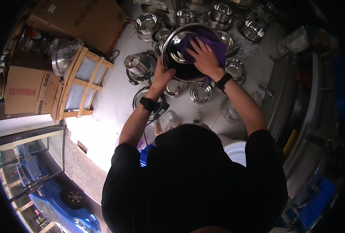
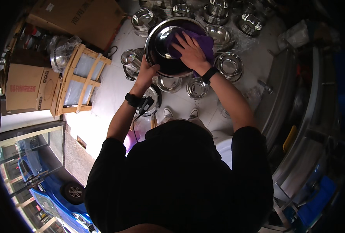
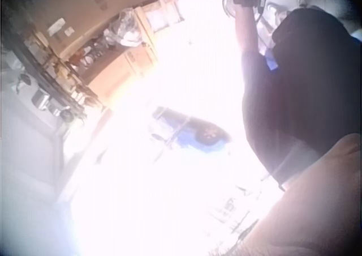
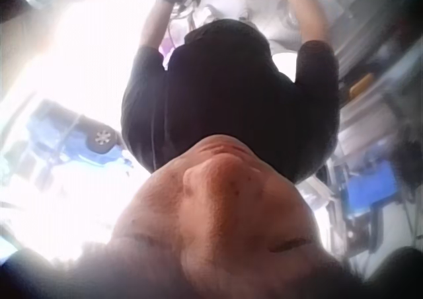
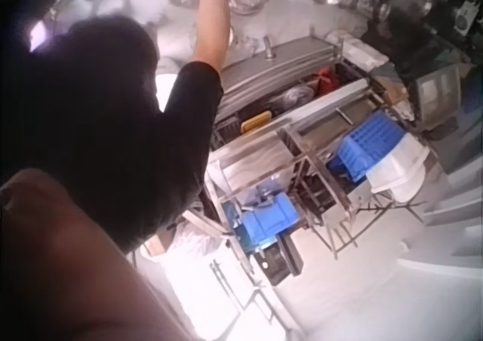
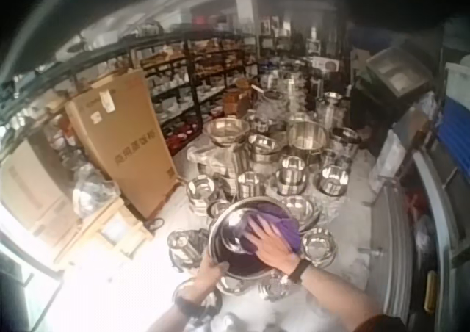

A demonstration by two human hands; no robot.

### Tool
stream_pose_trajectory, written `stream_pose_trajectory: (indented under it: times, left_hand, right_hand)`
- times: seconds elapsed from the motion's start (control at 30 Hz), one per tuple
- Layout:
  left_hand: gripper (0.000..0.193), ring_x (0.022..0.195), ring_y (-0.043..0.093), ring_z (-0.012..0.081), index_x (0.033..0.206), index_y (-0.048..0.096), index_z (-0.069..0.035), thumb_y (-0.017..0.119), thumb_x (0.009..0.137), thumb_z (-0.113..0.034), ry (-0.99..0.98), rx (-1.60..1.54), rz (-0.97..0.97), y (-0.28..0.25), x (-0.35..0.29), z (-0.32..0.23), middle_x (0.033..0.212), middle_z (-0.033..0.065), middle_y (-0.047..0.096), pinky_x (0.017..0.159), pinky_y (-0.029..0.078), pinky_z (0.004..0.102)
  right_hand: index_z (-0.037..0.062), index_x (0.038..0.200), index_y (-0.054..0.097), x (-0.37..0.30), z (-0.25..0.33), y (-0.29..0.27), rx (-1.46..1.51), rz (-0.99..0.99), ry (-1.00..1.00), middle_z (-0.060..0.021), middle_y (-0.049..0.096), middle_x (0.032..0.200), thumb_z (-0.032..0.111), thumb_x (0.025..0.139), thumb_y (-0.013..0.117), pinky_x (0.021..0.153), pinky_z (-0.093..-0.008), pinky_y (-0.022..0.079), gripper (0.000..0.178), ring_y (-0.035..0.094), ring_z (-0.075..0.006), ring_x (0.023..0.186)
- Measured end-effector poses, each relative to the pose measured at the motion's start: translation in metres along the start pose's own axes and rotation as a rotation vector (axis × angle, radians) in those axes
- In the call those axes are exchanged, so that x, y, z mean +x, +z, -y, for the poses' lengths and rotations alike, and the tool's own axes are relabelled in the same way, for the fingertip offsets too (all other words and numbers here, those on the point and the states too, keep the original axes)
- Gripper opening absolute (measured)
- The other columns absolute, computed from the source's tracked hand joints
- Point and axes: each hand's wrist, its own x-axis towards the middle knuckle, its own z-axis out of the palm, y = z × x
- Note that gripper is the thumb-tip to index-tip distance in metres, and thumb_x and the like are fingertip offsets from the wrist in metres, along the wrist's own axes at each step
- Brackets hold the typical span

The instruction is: The person repeatedly wipes the interior and exterior surfaces of multiple stainless steel bowls using a purple cloth. Each bowl is picked up, wiped on all sides, and placed back among the others on the floor.

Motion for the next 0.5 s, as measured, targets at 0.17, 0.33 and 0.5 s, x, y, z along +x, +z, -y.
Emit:
stream_pose_trajectory:
  times: [0.17, 0.33, 0.5]
  left_hand:
    - [0.065, 0.111, 0.056, 0.0188, 0.141, 0.036, -0.001, 0.052, 0.078, 0.008, -0.036, -0.022, -0.060, -0.010, 0.005, 0.018, 0.124, 0.0104, 0.056, 0.093, 0.047, 0.0293]
    - [0.080, 0.117, 0.053, 0.0160, 0.150, 0.030, -0.003, 0.047, 0.073, 0.013, 0.070, 0.025, -0.001, -0.023, 0.011, 0.029, 0.134, 0.0075, 0.052, 0.098, 0.042, 0.0252]
    - [0.069, 0.108, 0.058, 0.0151, 0.142, 0.036, -0.004, 0.045, 0.076, 0.013, 0.108, -0.009, -0.004, -0.028, 0.004, 0.019, 0.122, 0.0063, 0.058, 0.083, 0.050, 0.0268]
  right_hand:
    - [0.0032, 0.135, 0.051, -0.018, 0.031, 0.030, 0.178, 0.178, 0.172, -0.0207, 0.036, 0.150, 0.037, 0.097, 0.050, 0.112, -0.0441, 0.028, 0.051, 0.031, -0.0335, 0.142]
    - [0.0057, 0.137, 0.050, -0.028, 0.065, 0.031, 0.734, 0.077, -0.173, -0.0189, 0.043, 0.146, 0.043, 0.091, 0.059, 0.110, -0.0409, 0.030, 0.060, 0.035, -0.0311, 0.139]
    - [0.0128, 0.141, 0.047, -0.030, 0.012, 0.025, -0.031, 0.080, -0.228, -0.0136, 0.038, 0.151, 0.041, 0.075, 0.073, 0.111, -0.0388, 0.028, 0.076, 0.032, -0.0265, 0.141]
